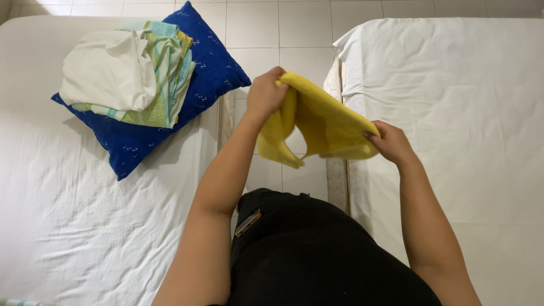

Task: The person removes a blue pillow from a white pillowcase, folds the case, and places it on a stack of linens. They then fold a yellow towel and place it on the stack. Finally, they remove a white fitted sheet from a mattress and fold it.

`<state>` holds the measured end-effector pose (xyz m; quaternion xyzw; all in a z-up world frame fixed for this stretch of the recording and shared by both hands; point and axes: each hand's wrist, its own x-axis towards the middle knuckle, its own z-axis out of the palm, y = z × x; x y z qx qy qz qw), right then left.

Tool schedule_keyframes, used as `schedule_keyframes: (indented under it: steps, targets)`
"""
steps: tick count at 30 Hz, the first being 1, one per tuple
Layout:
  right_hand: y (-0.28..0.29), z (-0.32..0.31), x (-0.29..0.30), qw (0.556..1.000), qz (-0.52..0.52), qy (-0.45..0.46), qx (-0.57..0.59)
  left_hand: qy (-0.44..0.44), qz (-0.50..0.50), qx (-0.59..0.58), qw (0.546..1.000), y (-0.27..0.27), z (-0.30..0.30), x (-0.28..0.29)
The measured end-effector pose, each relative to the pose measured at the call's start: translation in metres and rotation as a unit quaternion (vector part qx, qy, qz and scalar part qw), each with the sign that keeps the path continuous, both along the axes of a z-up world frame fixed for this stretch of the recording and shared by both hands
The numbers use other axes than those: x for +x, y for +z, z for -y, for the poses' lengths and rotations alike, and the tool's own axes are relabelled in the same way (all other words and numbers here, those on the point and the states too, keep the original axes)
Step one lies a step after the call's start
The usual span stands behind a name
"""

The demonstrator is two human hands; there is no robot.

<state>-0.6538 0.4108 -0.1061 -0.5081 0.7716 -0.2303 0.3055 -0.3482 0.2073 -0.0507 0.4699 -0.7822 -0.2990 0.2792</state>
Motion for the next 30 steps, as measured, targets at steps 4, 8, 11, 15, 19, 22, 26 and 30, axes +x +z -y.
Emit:
schedule_keyframes:
  steps: [4, 8, 11, 15, 19, 22, 26, 30]
  targets:
    - [-0.001, 0.006, -0.008, 0.999, -0.004, -0.022, -0.027, 0.054, -0.064, 0.049, 0.995, -0.038, 0.015, 0.007]
    - [0.036, 0.026, 0.034, 0.951, 0.266, -0.127, -0.099, 0.141, -0.108, 0.063, 0.982, -0.106, 0.016, 0.004]
    - [0.068, 0.041, 0.085, 0.939, 0.309, -0.124, -0.090, 0.114, -0.160, 0.124, 0.973, -0.117, -0.003, -0.017]
    - [0.034, 0.050, 0.123, 0.962, 0.167, 0.074, -0.201, 0.044, -0.191, 0.306, 0.932, -0.066, -0.051, -0.047]
    - [0.064, 0.037, 0.148, 0.975, -0.002, 0.084, -0.208, 0.038, -0.248, 0.393, 0.885, -0.105, -0.038, -0.054]
    - [0.065, 0.025, 0.154, 0.936, -0.165, 0.157, -0.267, 0.043, -0.308, 0.476, 0.823, -0.121, -0.036, -0.054]
    - [0.058, 0.029, 0.142, 0.968, -0.084, 0.100, -0.215, 0.004, -0.280, 0.506, 0.816, -0.086, -0.044, -0.041]
    - [0.055, 0.028, 0.134, 0.954, -0.051, 0.163, -0.246, -0.070, -0.021, 0.291, 0.954, -0.123, -0.034, -0.022]
